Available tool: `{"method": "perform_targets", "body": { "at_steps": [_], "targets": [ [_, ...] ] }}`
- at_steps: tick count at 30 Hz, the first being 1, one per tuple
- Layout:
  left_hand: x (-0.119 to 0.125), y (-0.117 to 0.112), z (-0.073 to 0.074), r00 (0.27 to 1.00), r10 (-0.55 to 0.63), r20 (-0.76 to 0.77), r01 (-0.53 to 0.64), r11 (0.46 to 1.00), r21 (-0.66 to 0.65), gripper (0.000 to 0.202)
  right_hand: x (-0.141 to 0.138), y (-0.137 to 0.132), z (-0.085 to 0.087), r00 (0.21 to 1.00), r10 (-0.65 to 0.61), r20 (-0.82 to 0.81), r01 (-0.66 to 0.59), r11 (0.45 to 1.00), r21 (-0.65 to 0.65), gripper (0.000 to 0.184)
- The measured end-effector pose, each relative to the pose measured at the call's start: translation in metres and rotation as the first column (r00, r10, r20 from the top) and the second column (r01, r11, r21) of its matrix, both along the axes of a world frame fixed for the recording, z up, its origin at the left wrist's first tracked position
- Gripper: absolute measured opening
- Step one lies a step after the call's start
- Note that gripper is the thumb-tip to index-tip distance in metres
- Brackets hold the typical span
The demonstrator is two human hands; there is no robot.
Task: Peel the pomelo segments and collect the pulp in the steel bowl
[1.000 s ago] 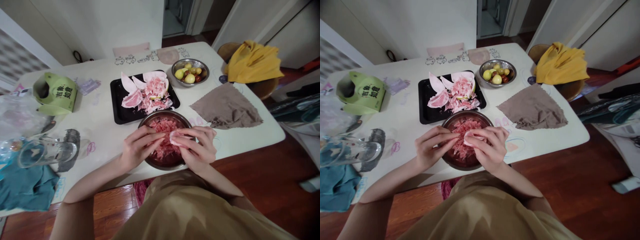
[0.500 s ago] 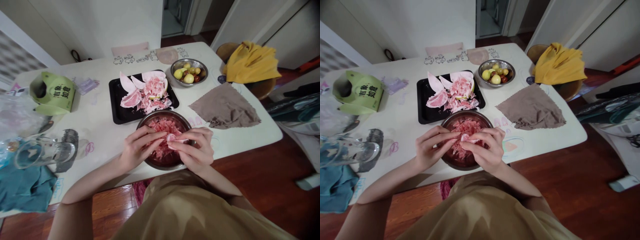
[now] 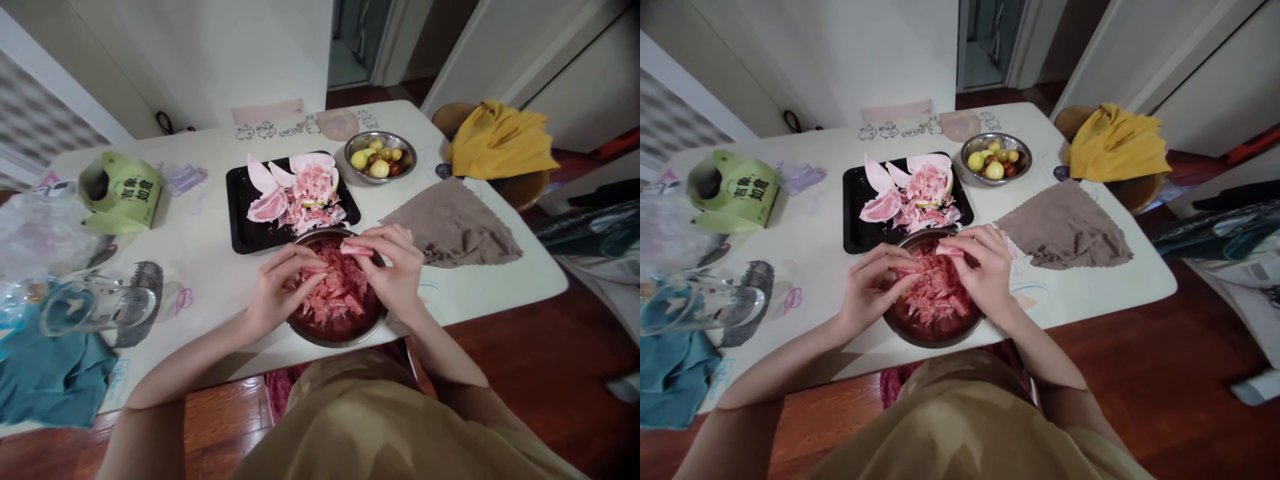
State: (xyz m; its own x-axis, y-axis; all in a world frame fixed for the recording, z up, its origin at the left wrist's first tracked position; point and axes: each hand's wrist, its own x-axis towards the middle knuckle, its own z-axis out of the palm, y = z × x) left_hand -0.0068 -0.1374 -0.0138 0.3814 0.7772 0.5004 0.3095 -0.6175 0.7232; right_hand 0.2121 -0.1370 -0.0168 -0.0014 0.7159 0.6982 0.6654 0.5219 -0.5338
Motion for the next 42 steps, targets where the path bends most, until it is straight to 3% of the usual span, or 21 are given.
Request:
{"method": "perform_targets", "body": {
  "at_steps": [4,9,11,14,18,21,26,32,42],
  "targets": [
    [0.0,0.0,-0.006,0.997,0.003,0.072,0.006,0.993,-0.119,0.021,0.005,0.047,-0.002,0.986,0.144,-0.087,-0.15,0.986,-0.068,0.014],
    [0.002,0.001,-0.01,0.989,0.042,0.145,-0.01,0.977,-0.214,0.027,0.006,0.093,-0.008,0.978,0.208,0.003,-0.205,0.965,-0.166,0.047],
    [0.002,0.002,-0.01,0.988,0.045,0.149,-0.016,0.981,-0.193,0.026,0.004,0.087,-0.005,0.967,0.249,0.051,-0.236,0.956,-0.175,0.04],
    [0.002,0.003,-0.01,0.992,0.042,0.122,-0.022,0.986,-0.165,0.025,-0.004,0.055,0.004,0.958,0.285,-0.011,-0.285,0.952,-0.115,0.019],
    [0.001,0.003,-0.011,0.992,0.097,0.075,-0.095,0.995,-0.035,0.025,-0.016,0.009,0.01,0.96,0.278,-0.041,-0.279,0.96,-0.036,0.014],
    [0.001,0.001,-0.012,0.992,0.126,0.02,-0.127,0.99,0.057,0.026,-0.022,-0.008,0.006,0.968,0.25,-0.003,-0.249,0.967,0.056,0.015],
    [0.002,-0.003,-0.01,0.992,0.125,0.032,-0.128,0.985,0.119,0.029,-0.023,-0.016,-0.002,0.979,0.199,0.041,-0.203,0.971,0.126,0.019],
    [-0.001,-0.001,-0.003,0.997,-0.032,0.072,0.016,0.977,0.212,0.019,-0.021,-0.02,0.001,0.984,0.178,0.029,-0.18,0.972,0.15,0.02],
    [-0.006,-0.002,-0.005,0.993,-0.043,0.109,0.01,0.959,0.285,0.026,-0.021,-0.028,0.001,0.979,0.177,0.1,-0.193,0.963,0.186,0.03]
  ]
}}
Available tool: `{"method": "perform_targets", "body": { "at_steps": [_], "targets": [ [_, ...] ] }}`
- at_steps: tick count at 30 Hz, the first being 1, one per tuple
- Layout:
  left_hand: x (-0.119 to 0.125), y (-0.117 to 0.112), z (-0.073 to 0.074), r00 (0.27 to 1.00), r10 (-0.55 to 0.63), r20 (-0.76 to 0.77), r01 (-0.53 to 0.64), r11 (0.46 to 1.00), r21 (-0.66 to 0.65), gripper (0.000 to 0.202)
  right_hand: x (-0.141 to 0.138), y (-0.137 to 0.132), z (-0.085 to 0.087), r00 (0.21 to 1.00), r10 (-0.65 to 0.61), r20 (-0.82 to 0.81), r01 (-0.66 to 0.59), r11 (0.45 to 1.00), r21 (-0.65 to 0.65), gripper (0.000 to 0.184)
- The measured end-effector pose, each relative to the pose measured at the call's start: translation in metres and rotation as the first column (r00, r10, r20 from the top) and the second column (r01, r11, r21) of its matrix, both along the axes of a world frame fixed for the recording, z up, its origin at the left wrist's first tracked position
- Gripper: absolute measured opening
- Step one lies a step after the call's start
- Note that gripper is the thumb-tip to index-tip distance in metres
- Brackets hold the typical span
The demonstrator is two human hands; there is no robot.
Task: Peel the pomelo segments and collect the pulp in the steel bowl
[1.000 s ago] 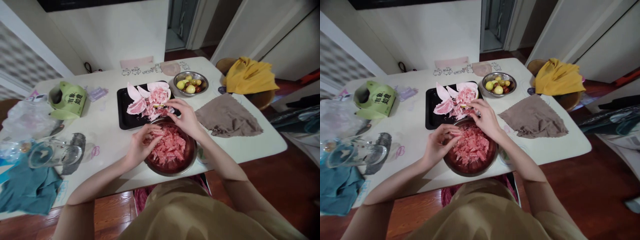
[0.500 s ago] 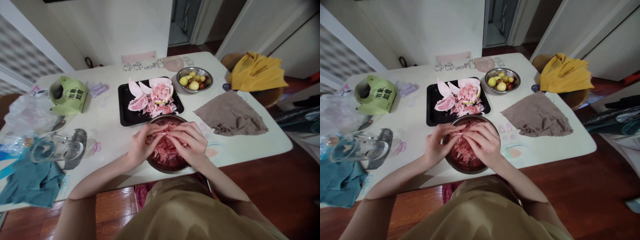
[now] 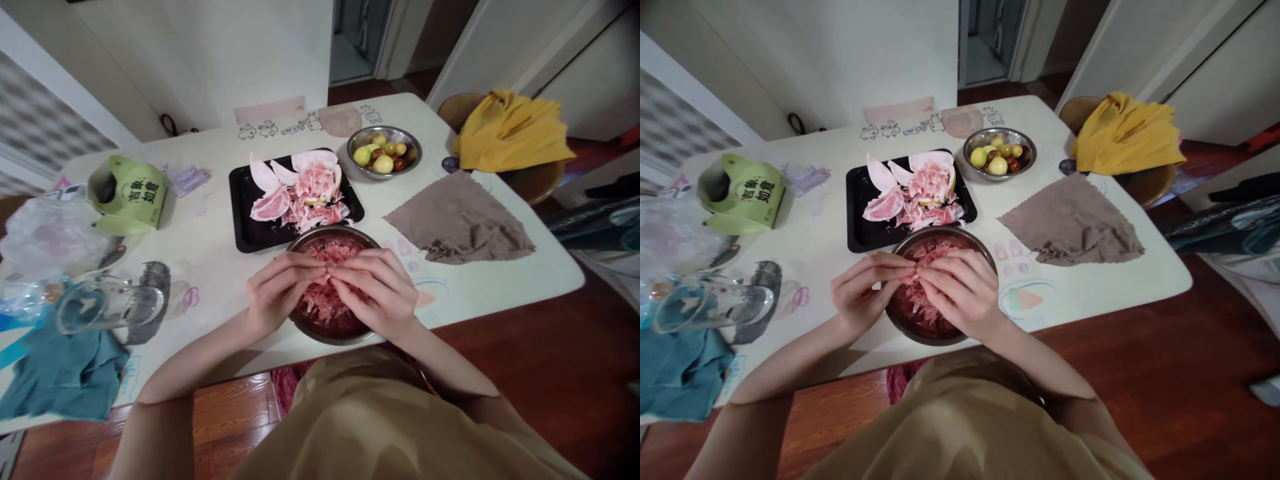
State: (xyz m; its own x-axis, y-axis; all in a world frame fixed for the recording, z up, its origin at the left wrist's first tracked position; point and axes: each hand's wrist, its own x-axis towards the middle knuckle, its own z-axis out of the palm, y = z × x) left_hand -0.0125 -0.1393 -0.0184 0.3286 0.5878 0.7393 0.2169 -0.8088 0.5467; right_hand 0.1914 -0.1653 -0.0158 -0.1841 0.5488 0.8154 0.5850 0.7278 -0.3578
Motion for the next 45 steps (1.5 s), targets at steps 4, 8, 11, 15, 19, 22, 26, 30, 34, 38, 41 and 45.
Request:
{"method": "perform_targets", "body": {
  "at_steps": [4,8,11,15,19,22,26,30,34,38,41,45],
  "targets": [
    [-0.001,0.001,0.002,1.0,0.008,-0.019,-0.006,0.993,0.114,0.031,0.001,0.0,0.001,0.997,-0.042,-0.063,0.043,0.999,0.014,0.032],
    [-0.001,0.0,0.005,0.999,-0.023,-0.046,0.028,0.992,0.126,0.035,0.003,-0.001,0.002,0.996,-0.052,-0.074,0.053,0.999,0.011,0.037],
    [-0.002,0.0,0.005,0.997,-0.055,-0.06,0.061,0.993,0.104,0.037,0.004,-0.003,0.003,1.0,-0.007,-0.027,0.008,1.0,0.028,0.041],
    [-0.003,0.0,0.004,0.994,-0.088,-0.072,0.094,0.993,0.075,0.042,0.004,-0.007,0.003,0.999,0.005,0.039,-0.006,0.999,0.036,0.034],
    [-0.002,-0.002,0.001,0.99,-0.13,-0.052,0.132,0.99,0.041,0.042,0.003,-0.008,0.005,0.999,0.013,0.044,-0.012,1.0,-0.009,0.024],
    [-0.001,-0.004,-0.001,0.988,-0.149,-0.026,0.149,0.989,0.012,0.041,0.003,-0.007,0.009,0.999,0.044,0.006,-0.043,0.997,-0.057,0.021],
    [0.0,-0.006,-0.001,0.995,-0.1,-0.02,0.1,0.995,-0.008,0.032,0.003,-0.007,0.014,0.998,0.051,0.027,-0.049,0.996,-0.068,0.016],
    [-0.004,-0.005,0.0,0.996,-0.079,-0.049,0.079,0.997,0.006,0.029,0.004,-0.011,0.019,0.983,0.024,0.18,-0.015,0.999,-0.05,0.012],
    [-0.01,-0.005,0.0,0.986,-0.147,-0.075,0.148,0.989,-0.002,0.032,0.005,-0.015,0.023,0.93,-0.037,0.365,0.032,0.999,0.018,0.006],
    [-0.009,-0.009,0.005,0.989,-0.127,-0.071,0.129,0.991,0.026,0.03,0.004,-0.014,0.024,0.961,0.013,0.275,-0.017,1.0,0.013,0.007],
    [-0.002,-0.011,0.014,0.997,-0.035,-0.069,0.038,0.999,0.031,0.027,0.002,-0.013,0.021,0.996,0.047,0.082,-0.044,0.999,-0.031,0.014],
    [0.002,-0.013,0.019,0.991,0.059,-0.124,-0.054,0.998,0.041,0.022,-0.004,-0.013,0.017,0.998,0.042,0.04,-0.042,0.999,0.005,0.022]
  ]
}}
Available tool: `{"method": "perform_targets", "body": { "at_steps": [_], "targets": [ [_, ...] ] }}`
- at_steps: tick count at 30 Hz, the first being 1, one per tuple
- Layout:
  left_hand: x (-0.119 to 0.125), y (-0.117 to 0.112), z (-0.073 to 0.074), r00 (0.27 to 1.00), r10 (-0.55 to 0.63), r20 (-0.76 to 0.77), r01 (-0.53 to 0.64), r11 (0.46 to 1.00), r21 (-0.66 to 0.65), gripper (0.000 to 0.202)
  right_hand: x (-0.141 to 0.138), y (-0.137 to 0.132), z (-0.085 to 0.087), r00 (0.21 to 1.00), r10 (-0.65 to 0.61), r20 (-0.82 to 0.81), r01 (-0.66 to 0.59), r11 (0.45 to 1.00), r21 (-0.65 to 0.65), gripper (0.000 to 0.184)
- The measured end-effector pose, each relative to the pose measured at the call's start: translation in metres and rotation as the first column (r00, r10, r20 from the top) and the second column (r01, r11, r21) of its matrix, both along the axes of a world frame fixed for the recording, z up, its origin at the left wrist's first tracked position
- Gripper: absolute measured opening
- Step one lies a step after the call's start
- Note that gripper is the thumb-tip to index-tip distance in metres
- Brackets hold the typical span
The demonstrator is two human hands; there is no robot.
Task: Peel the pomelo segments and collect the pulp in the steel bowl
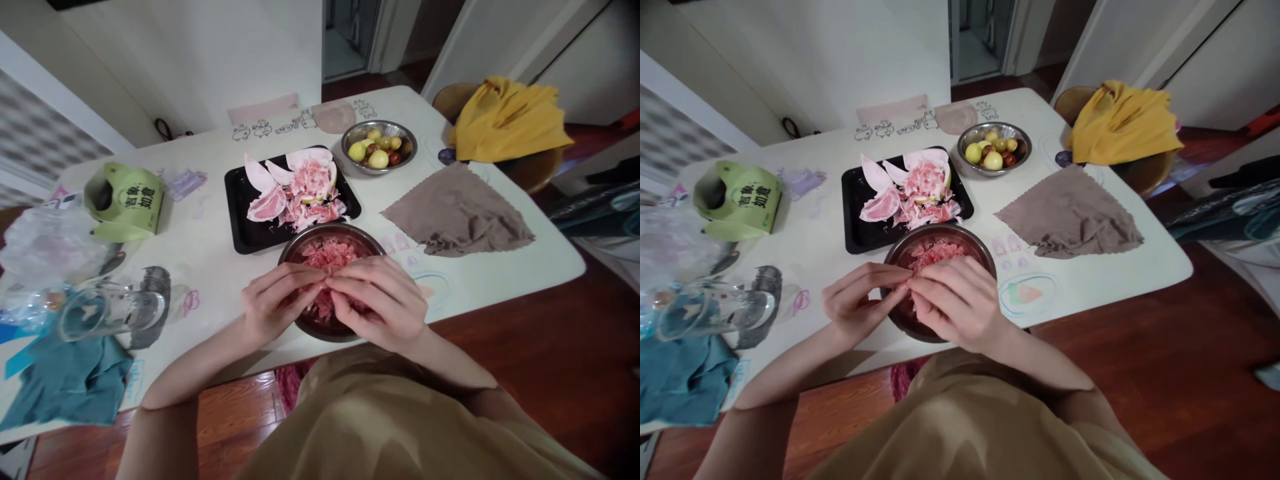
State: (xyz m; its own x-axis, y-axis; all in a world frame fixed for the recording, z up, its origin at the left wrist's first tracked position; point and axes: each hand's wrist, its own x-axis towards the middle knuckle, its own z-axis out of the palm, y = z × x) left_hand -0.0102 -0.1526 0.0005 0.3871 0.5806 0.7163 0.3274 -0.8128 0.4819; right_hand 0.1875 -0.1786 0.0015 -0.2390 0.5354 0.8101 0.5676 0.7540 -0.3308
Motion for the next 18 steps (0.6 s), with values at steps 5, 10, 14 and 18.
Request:
{"method": "perform_targets", "body": {
  "at_steps": [5,10,14,18],
  "targets": [
    [-0.007,-0.003,-0.015,0.992,0.113,-0.062,-0.107,0.99,0.095,0.031,-0.002,0.001,-0.005,0.984,-0.003,0.178,-0.019,0.992,0.124,0.021],
    [-0.009,-0.006,-0.015,0.976,0.107,-0.188,-0.081,0.987,0.141,0.029,0.006,0.002,-0.011,0.956,-0.075,0.284,0.02,0.981,0.191,0.022],
    [-0.007,-0.004,-0.008,0.969,0.159,-0.189,-0.095,0.947,0.308,0.039,0.011,-0.002,-0.012,0.977,-0.041,0.207,0.008,0.987,0.161,0.018],
    [-0.01,-0.002,-0.01,0.984,0.048,-0.174,0.014,0.94,0.341,0.039,0.01,-0.003,-0.013,0.979,-0.051,0.197,0.019,0.987,0.159,0.016]
  ]
}}
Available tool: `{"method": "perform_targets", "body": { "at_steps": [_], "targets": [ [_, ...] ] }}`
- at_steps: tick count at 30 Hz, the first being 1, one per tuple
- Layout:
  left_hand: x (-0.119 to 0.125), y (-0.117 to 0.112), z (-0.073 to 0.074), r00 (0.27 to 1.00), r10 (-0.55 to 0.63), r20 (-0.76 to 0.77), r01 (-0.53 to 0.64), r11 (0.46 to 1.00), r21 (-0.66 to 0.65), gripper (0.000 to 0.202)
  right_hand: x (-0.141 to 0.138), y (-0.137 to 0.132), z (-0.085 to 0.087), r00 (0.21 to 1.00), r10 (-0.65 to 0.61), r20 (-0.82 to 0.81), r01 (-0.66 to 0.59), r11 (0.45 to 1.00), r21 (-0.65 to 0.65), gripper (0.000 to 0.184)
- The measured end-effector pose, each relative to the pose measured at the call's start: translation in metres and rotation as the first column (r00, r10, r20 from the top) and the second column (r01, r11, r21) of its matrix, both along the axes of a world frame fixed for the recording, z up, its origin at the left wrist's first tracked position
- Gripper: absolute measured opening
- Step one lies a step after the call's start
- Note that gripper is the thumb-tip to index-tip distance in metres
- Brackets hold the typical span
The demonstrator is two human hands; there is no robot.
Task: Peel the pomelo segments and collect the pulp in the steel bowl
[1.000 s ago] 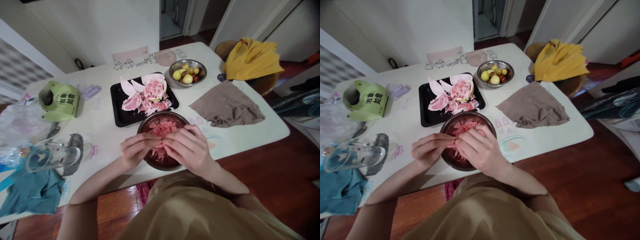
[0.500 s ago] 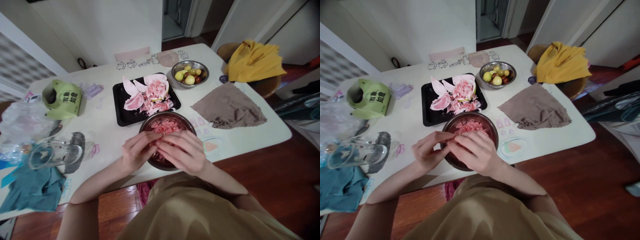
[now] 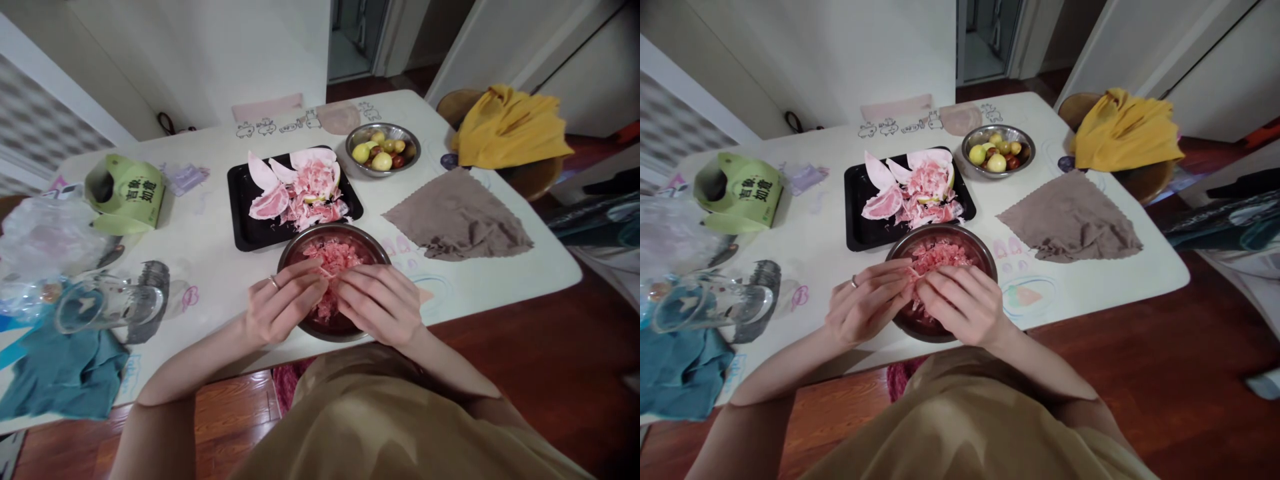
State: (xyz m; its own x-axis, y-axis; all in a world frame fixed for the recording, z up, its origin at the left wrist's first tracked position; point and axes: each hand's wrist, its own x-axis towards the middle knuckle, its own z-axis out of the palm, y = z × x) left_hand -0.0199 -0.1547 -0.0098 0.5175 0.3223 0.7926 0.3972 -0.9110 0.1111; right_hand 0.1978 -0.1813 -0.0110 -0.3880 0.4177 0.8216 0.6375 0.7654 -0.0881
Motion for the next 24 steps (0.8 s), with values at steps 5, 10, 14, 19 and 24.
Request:
{"method": "perform_targets", "body": {
  "at_steps": [5,10,14,19,24],
  "targets": [
    [-0.001,-0.003,0.001,0.996,-0.087,-0.032,0.086,0.995,-0.051,0.043,0.0,-0.001,0.001,1.0,-0.011,0.021,0.01,0.999,0.036,0.014],
    [0.004,-0.004,0.003,1.0,0.006,0.016,-0.004,0.992,-0.123,0.043,0.003,-0.004,0.003,1.0,0.006,0.021,-0.007,1.0,0.02,0.021],
    [0.002,-0.005,0.005,0.999,0.035,0.007,-0.034,0.99,-0.136,0.044,0.005,-0.004,0.001,1.0,0.001,0.007,-0.002,0.999,0.037,0.027],
    [-0.002,-0.006,0.005,0.999,-0.002,-0.033,-0.003,0.991,-0.132,0.048,0.009,-0.006,-0.008,1.0,0.021,0.002,-0.021,1.0,0.018,0.038],
    [0.002,-0.005,0.008,0.997,-0.077,0.026,0.08,0.979,-0.189,0.045,0.007,-0.005,-0.009,0.987,0.089,-0.137,-0.101,0.991,-0.084,0.04]
  ]
}}
